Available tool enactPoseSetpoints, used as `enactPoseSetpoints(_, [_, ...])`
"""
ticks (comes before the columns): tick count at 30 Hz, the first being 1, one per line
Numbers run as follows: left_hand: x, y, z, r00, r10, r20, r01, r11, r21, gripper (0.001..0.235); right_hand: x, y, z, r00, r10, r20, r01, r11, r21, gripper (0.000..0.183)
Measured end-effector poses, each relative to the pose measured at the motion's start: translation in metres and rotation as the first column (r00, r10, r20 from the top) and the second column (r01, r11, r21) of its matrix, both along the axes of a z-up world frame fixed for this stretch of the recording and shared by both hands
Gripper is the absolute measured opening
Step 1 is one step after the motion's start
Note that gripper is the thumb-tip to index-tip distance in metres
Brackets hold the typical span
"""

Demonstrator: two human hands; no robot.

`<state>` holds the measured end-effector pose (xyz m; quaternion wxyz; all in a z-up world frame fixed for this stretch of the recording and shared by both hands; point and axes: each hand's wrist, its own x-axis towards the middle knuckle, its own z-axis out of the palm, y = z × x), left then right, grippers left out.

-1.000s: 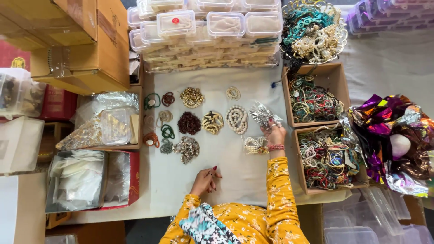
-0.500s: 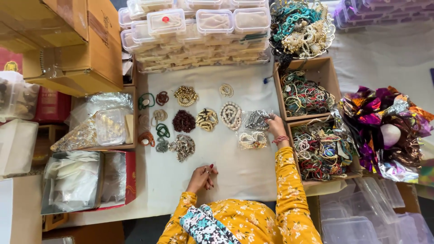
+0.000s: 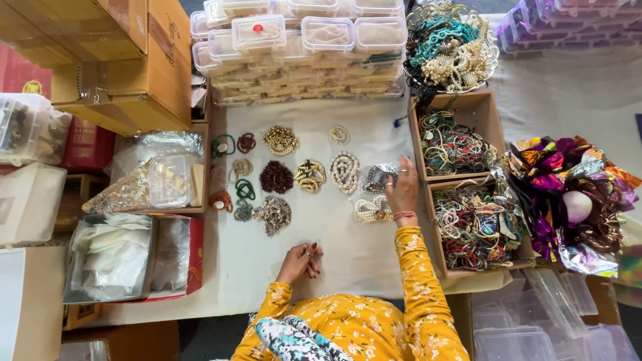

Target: Organizing and packing various pieces of jewelry into plastic bags and containers.

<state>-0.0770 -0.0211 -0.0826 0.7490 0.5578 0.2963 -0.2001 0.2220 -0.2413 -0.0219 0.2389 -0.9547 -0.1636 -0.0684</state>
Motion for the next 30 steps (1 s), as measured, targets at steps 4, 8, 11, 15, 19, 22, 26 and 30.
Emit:
enactPoseSetpoints(4, [0.0, 0.0, -0.005, 1.0, -0.007, -0.003, 0.007, 1.0, 0.007, 0.04, -0.007, 0.01, 0.002, 0.973, 0.22, 0.065, -0.208, 0.966, -0.156, 0.073])
enactPoseSetpoints(8, [-0.001, 0.001, -0.003, 0.999, 0.004, 0.044, -0.003, 1.0, -0.01, 0.038, -0.004, 0.011, -0.024, 0.963, 0.176, -0.202, -0.213, 0.96, -0.181, 0.073])
enactPoseSetpoints(11, [-0.002, -0.002, -0.004, 1.0, 0.006, 0.023, -0.006, 1.0, -0.011, 0.039, -0.003, 0.009, -0.024, 0.954, 0.169, -0.247, -0.22, 0.955, -0.198, 0.075])
enactPoseSetpoints(15, [-0.001, 0.001, -0.006, 0.999, -0.005, 0.049, 0.005, 1.0, -0.015, 0.039, 0.006, 0.0, -0.034, 0.928, 0.241, -0.285, -0.204, 0.967, 0.152, 0.074])
enactPoseSetpoints(19, [-0.003, 0.0, -0.003, 0.997, 0.012, 0.076, -0.011, 1.0, -0.023, 0.039, -0.026, 0.001, -0.015, 0.984, 0.12, -0.131, -0.098, 0.982, 0.163, 0.079])
enactPoseSetpoints(22, [-0.003, 0.0, -0.006, 0.998, 0.004, 0.06, -0.004, 1.0, -0.001, 0.037, -0.06, 0.001, -0.016, 0.954, 0.219, 0.203, -0.209, 0.976, -0.069, 0.084])
enactPoseSetpoints(26, [-0.004, 0.0, 0.0, 0.998, 0.001, 0.067, -0.001, 1.0, 0.012, 0.037, -0.091, 0.001, -0.009, 0.974, 0.191, 0.122, -0.176, 0.977, -0.123, 0.09])
enactPoseSetpoints(30, [-0.004, -0.002, -0.005, 0.997, 0.014, 0.076, -0.014, 1.0, 0.006, 0.037, -0.089, -0.003, -0.015, 0.991, 0.131, -0.005, -0.13, 0.979, -0.157, 0.091])
